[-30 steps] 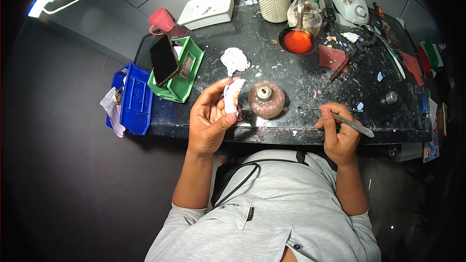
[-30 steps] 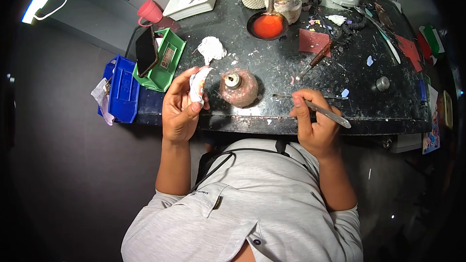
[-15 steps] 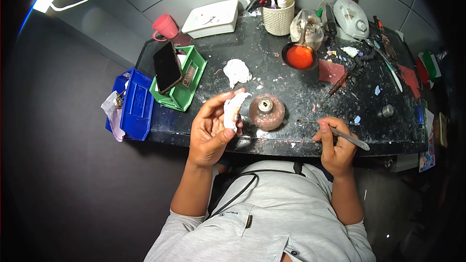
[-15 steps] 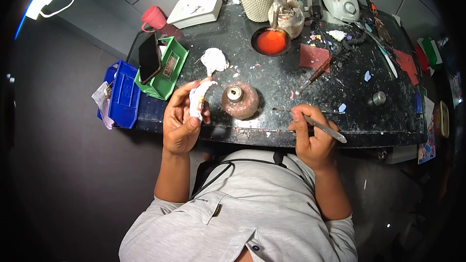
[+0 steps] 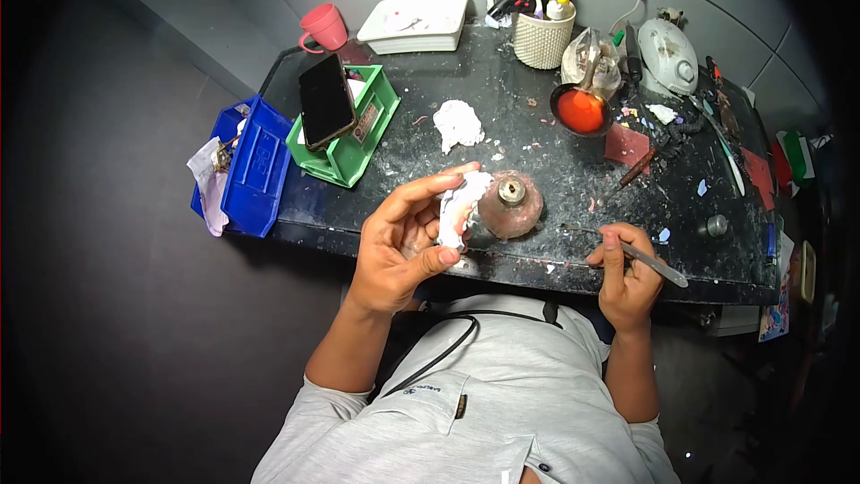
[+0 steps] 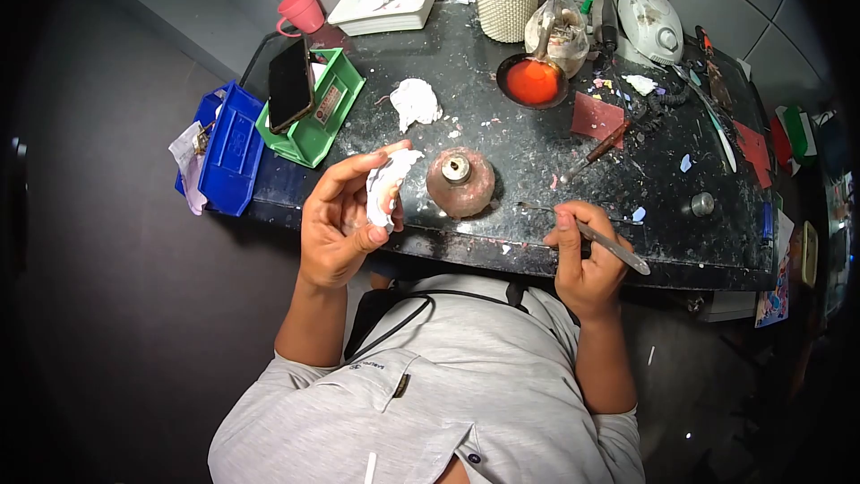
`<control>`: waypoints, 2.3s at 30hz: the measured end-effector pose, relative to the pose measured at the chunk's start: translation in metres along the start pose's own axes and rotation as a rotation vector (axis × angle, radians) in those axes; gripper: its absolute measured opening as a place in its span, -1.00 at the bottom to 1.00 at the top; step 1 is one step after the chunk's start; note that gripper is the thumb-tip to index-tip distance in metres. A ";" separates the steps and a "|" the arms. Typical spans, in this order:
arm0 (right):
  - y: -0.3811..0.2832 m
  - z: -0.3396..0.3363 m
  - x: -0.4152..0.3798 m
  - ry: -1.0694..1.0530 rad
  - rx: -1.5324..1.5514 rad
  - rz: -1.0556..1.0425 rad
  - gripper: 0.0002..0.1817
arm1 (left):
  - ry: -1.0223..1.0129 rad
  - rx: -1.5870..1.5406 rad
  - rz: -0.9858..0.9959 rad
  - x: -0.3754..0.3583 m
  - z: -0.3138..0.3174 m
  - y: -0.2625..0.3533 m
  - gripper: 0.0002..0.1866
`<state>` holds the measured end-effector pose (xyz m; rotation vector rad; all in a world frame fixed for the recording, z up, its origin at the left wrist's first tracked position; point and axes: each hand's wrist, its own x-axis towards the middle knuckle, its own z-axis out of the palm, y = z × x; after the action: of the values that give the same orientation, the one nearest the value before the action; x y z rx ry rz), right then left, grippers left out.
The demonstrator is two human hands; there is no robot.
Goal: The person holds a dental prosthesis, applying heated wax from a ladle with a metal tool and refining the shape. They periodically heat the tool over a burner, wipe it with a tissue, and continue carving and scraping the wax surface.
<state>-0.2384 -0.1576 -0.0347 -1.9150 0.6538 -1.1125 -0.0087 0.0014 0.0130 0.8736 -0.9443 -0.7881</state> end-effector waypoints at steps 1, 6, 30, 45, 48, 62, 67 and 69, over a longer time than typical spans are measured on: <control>-0.001 0.000 0.001 0.001 -0.012 -0.005 -0.84 | -0.024 0.016 0.005 0.000 -0.004 -0.002 -0.32; 0.001 0.000 0.000 0.007 -0.009 -0.009 -0.85 | -0.002 0.111 0.020 0.009 -0.011 -0.014 -0.33; 0.003 -0.005 0.001 -0.008 0.004 -0.056 -0.90 | -0.280 0.745 0.274 0.067 -0.029 -0.022 -0.14; 0.002 -0.006 0.002 -0.020 0.026 -0.051 -0.90 | -0.353 0.902 0.430 0.064 -0.021 -0.013 -0.14; 0.002 -0.005 0.002 -0.021 0.026 -0.047 -0.90 | -0.277 0.775 0.405 0.052 -0.018 -0.012 -0.16; -0.002 -0.004 0.001 -0.008 0.012 0.005 -0.85 | 0.097 0.119 0.109 0.006 0.000 -0.004 -0.04; -0.001 -0.002 0.000 -0.006 0.022 0.008 -0.85 | 0.096 0.072 0.115 0.002 -0.001 -0.002 -0.04; -0.001 -0.001 0.000 -0.008 0.017 0.005 -0.85 | 0.080 0.062 0.117 0.001 -0.002 -0.002 -0.04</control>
<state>-0.2393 -0.1581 -0.0337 -1.9012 0.6428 -1.1031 -0.0066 0.0004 0.0105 0.8889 -0.9446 -0.6224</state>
